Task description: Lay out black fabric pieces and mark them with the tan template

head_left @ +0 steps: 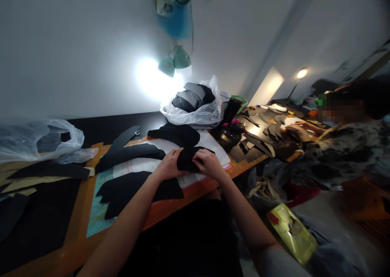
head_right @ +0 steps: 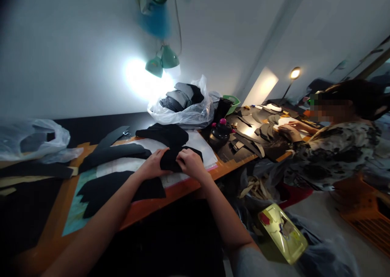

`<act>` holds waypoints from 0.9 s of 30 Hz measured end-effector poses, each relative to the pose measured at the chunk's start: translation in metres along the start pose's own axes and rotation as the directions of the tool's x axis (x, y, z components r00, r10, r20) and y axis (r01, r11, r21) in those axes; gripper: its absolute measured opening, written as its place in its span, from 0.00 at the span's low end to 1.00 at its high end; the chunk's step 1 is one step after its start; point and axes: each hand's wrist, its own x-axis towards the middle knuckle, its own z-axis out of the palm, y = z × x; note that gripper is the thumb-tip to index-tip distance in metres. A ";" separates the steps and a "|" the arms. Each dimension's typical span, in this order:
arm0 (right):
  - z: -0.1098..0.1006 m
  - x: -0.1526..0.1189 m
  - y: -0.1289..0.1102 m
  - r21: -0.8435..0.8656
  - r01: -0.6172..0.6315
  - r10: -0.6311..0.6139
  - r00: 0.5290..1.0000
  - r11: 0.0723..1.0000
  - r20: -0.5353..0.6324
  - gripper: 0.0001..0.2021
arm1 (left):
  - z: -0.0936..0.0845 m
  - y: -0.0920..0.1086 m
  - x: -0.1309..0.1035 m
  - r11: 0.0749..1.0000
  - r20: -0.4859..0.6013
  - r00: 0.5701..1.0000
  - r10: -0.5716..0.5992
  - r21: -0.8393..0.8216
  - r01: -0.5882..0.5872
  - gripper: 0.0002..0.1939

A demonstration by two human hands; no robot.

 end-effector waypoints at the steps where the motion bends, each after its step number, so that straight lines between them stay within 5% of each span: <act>1: 0.000 0.000 -0.001 -0.020 -0.010 0.010 1.000 1.000 0.007 0.05 | -0.001 0.000 0.000 1.000 0.004 1.000 -0.002 0.001 0.002 0.53; 12: -0.007 0.014 0.007 0.094 -0.014 0.004 0.994 0.995 0.108 0.06 | -0.004 0.005 0.001 1.000 0.005 1.000 0.025 -0.009 -0.024 0.52; 27: 0.010 0.003 0.013 0.098 0.043 -0.033 0.994 0.994 -0.101 0.06 | -0.006 0.008 0.001 0.999 0.036 0.999 0.028 0.021 -0.029 0.52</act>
